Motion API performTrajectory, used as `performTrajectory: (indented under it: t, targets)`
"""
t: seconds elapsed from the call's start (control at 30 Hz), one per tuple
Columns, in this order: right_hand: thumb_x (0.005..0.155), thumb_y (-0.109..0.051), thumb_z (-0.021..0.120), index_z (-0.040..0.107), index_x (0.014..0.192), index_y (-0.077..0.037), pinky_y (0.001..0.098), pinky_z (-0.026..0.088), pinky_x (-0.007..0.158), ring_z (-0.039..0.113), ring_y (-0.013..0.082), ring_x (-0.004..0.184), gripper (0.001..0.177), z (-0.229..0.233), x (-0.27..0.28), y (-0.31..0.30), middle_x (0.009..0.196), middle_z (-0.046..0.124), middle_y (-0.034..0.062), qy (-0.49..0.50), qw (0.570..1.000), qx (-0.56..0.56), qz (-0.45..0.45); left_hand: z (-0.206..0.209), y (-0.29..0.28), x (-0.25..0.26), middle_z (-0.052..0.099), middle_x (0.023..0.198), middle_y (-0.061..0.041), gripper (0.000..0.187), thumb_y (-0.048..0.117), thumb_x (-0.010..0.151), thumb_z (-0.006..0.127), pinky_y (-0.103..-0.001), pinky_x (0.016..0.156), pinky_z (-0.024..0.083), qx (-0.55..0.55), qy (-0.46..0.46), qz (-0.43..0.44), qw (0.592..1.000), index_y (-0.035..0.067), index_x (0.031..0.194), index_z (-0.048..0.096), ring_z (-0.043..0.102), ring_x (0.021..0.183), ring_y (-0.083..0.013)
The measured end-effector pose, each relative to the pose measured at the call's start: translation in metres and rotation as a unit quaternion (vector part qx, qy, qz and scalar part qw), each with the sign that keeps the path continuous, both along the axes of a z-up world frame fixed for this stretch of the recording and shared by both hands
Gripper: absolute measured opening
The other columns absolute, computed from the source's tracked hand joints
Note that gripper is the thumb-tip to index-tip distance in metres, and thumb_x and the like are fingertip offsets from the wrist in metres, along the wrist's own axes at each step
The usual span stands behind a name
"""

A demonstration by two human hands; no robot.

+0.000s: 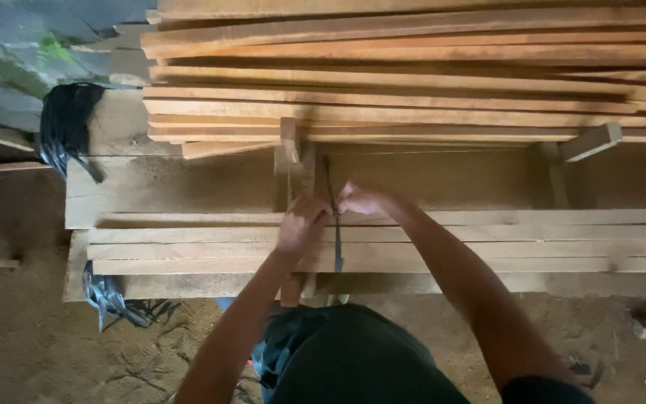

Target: Bundling wood planks together using rubber strips.

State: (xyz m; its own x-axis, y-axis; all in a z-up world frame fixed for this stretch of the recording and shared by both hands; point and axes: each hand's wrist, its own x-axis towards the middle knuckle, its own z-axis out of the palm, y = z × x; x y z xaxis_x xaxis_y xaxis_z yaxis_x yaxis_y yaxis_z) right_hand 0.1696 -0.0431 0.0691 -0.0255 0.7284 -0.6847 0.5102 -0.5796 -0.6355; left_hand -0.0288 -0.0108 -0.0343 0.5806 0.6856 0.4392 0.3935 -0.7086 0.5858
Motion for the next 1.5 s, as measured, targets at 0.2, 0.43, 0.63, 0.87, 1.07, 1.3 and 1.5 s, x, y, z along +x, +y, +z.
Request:
performTrajectory:
  t: [0.2,0.43,0.63,0.87,1.07,1.3,1.5]
  targets:
    - [0.083,-0.026,0.072,0.057,0.130,0.001,0.0374,0.039,0.097,0.056,0.0254,0.111,0.056,-0.049,0.017,0.004,0.110,0.056,0.0094,0.050,0.999,-0.009,0.000,-0.012,-0.007,0.003,0.071,0.099,-0.008,0.033,0.022,0.076,0.087,-0.045,0.082,0.057,0.042,-0.042,-0.055,0.997,0.018,0.107,0.077,0.070,0.097,-0.0344]
    - [0.083,-0.015,0.068,0.043,0.143,0.002,0.0426,0.041,0.099,0.057,0.0319,0.120,0.067,-0.015,0.014,-0.002,0.127,0.054,0.0186,0.097,0.993,-0.011,-0.065,0.009,-0.007,0.007,0.070,0.091,-0.001,0.014,0.031,0.087,0.080,-0.041,0.077,0.053,0.079,0.013,-0.029,0.996,0.021,0.096,0.073,0.069,0.087,-0.0274]
    - [0.088,-0.038,0.070,0.054,0.146,-0.013,0.0457,0.046,0.107,0.062,0.0336,0.129,0.065,-0.047,0.020,0.004,0.138,0.064,0.0172,-0.026,0.999,-0.022,0.041,0.009,-0.004,0.001,0.065,0.089,-0.007,0.022,0.036,0.101,0.064,-0.043,0.081,0.052,0.078,0.092,-0.041,0.992,0.014,0.099,0.069,0.069,0.094,-0.0314]
    - [0.084,-0.044,0.069,0.057,0.132,-0.012,0.0482,0.043,0.102,0.058,0.0348,0.116,0.059,-0.100,0.030,0.002,0.125,0.058,0.0140,-0.037,0.991,0.127,0.023,0.042,-0.004,0.007,0.058,0.077,-0.004,0.013,0.029,0.088,0.065,-0.041,0.078,0.047,0.101,0.089,-0.057,0.989,0.016,0.090,0.064,0.065,0.075,-0.0267]
    - [0.090,-0.034,0.073,0.067,0.095,-0.012,0.0397,0.054,0.074,0.069,0.0246,0.072,0.024,-0.140,0.039,0.014,0.078,0.069,0.0052,-0.030,0.939,0.332,0.088,0.020,0.002,-0.008,0.066,0.081,-0.012,0.018,0.025,0.093,0.057,-0.050,0.088,0.048,-0.060,0.151,-0.101,0.982,0.011,0.094,0.069,0.071,0.084,-0.0364]
    - [0.090,-0.047,0.072,0.070,0.096,-0.003,0.0460,0.050,0.083,0.069,0.0344,0.082,0.044,-0.125,0.051,0.007,0.084,0.069,0.0156,-0.071,0.987,0.146,0.021,0.038,-0.003,-0.016,0.070,0.094,-0.014,0.014,0.015,0.095,0.060,-0.048,0.088,0.052,-0.183,0.046,-0.104,0.976,0.008,0.102,0.069,0.070,0.096,-0.0361]
    - [0.089,-0.030,0.078,0.071,0.104,-0.003,0.0350,0.047,0.085,0.063,0.0247,0.083,0.032,-0.056,0.043,-0.019,0.087,0.069,0.0107,0.101,0.976,0.139,-0.136,0.047,-0.007,-0.015,0.067,0.091,-0.018,0.014,0.022,0.100,0.066,-0.050,0.082,0.053,-0.245,-0.026,-0.104,0.963,0.008,0.102,0.069,0.066,0.092,-0.0433]
